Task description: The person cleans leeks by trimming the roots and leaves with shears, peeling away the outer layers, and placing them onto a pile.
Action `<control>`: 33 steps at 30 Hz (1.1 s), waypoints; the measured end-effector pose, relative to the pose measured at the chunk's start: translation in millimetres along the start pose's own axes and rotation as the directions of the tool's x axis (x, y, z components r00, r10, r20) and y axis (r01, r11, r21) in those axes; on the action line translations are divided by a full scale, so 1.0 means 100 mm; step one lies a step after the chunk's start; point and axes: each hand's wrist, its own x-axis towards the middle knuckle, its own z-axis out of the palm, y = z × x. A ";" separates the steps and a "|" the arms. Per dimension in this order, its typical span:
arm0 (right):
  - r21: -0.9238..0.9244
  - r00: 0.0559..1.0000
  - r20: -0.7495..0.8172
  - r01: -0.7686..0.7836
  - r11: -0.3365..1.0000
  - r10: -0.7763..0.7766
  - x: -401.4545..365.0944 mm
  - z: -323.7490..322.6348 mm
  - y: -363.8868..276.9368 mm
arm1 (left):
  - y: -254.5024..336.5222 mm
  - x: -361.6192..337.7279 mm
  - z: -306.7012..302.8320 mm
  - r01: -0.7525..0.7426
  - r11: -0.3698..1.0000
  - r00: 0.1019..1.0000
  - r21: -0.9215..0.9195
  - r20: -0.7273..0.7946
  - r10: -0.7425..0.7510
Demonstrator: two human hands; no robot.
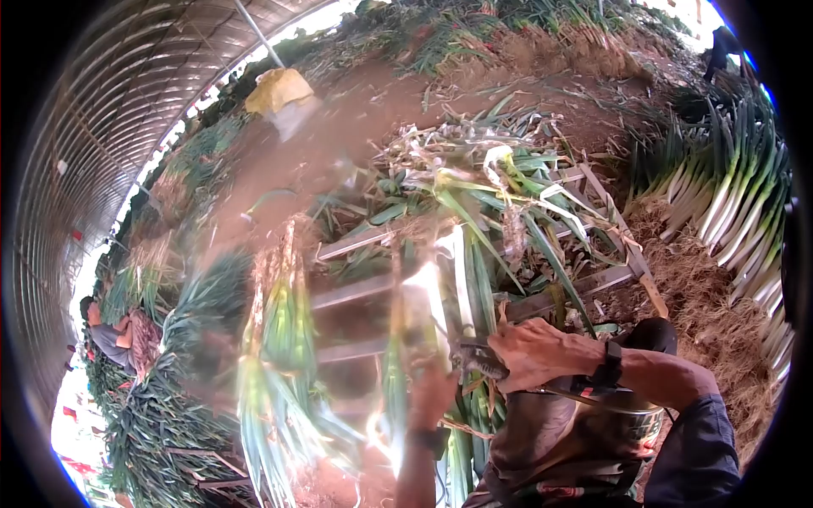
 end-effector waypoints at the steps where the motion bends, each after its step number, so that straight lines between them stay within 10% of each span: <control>1: 0.013 0.999 0.009 0.030 0.999 -0.030 0.01 0.02 -0.02 | -0.02 0.02 -0.13 0.049 0.981 0.998 -0.188 -0.034 -0.057; 2: 0.027 0.998 0.015 0.058 0.998 -0.058 0.01 0.04 -0.05 | -0.02 0.06 -0.29 0.080 0.924 0.991 -0.373 -0.067 -0.113; 8: 0.223 0.971 -0.158 0.213 0.951 -0.180 0.07 0.19 -0.14 | -0.65 0.25 -0.47 0.270 0.901 0.934 0.340 -0.319 -0.159; 12: 0.165 0.983 -0.105 0.166 0.972 -0.150 0.12 0.22 -0.21 | -0.74 0.44 -0.50 0.461 0.877 0.833 0.136 0.274 -0.481; 33: 0.152 0.967 0.018 0.251 0.956 -0.256 0.29 0.22 -0.45 | -0.62 0.02 -0.50 0.412 0.901 0.880 0.137 0.196 -0.433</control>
